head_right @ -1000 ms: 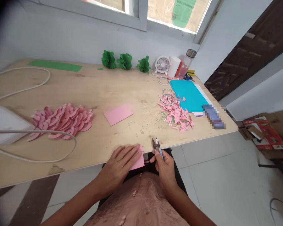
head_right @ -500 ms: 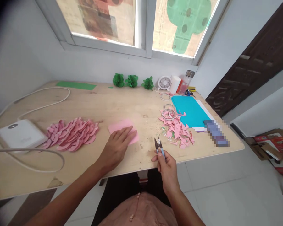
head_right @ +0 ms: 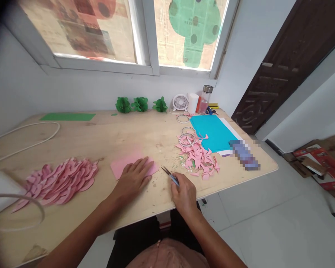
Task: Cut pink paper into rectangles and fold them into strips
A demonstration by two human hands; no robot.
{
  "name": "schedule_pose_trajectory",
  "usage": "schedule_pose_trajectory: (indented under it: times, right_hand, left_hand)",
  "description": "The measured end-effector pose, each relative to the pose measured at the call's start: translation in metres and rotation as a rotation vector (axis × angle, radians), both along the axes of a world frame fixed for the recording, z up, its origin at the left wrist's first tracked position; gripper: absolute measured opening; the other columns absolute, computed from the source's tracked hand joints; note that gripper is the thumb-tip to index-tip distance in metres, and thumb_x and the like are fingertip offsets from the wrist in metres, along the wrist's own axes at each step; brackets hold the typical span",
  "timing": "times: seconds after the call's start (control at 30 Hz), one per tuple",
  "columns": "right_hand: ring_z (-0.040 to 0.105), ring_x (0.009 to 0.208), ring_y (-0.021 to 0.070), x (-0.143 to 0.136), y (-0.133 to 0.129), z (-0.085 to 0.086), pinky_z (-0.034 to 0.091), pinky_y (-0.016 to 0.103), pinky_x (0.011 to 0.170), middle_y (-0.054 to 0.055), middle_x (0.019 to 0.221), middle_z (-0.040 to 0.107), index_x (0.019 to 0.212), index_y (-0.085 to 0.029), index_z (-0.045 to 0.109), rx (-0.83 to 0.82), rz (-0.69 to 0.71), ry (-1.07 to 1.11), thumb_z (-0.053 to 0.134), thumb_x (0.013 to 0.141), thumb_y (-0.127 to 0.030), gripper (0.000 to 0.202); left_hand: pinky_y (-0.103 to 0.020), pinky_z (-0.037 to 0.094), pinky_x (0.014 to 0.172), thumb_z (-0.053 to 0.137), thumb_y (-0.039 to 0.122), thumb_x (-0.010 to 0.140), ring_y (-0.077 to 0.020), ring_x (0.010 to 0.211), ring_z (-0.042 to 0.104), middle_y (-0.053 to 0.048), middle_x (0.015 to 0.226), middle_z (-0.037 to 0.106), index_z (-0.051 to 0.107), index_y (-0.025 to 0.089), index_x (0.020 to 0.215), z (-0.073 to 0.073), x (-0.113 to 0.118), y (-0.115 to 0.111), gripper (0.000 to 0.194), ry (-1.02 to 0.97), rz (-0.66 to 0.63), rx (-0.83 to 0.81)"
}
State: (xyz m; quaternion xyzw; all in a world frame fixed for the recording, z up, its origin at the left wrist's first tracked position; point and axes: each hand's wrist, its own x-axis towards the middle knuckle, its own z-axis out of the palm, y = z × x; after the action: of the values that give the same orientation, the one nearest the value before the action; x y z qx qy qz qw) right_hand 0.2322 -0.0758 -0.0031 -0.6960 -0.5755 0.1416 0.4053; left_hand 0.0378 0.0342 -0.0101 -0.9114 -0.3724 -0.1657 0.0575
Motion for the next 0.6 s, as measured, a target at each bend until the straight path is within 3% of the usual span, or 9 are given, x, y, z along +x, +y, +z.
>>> schedule_pose_trajectory:
  times: [0.33, 0.6]
  right_hand:
    - [0.065, 0.097, 0.0211, 0.003, 0.011, -0.005, 0.048, 0.032, 0.089, 0.007, 0.105, 0.071, 0.108, -0.020, 0.065, 0.017, 0.001, -0.031, 0.048, 0.084, -0.020, 0.029]
    - [0.064, 0.097, 0.0220, 0.002, 0.015, -0.006, 0.048, 0.033, 0.087, 0.009, 0.105, 0.070, 0.107, -0.019, 0.065, 0.008, 0.011, -0.075, 0.048, 0.083, -0.019, 0.030]
  left_hand:
    - [-0.051, 0.038, 0.098, 0.031, 0.031, 0.094, -0.0307, 0.124, 0.048, -0.015, 0.139, 0.050, 0.050, 0.017, 0.132, -0.001, -0.002, 0.028, 0.045, 0.004, 0.003, -0.014]
    - [-0.049, 0.036, 0.102, 0.041, 0.027, 0.091, -0.0291, 0.126, 0.048, -0.017, 0.141, 0.048, 0.044, 0.016, 0.135, -0.001, -0.003, 0.024, 0.046, -0.165, 0.013, 0.003]
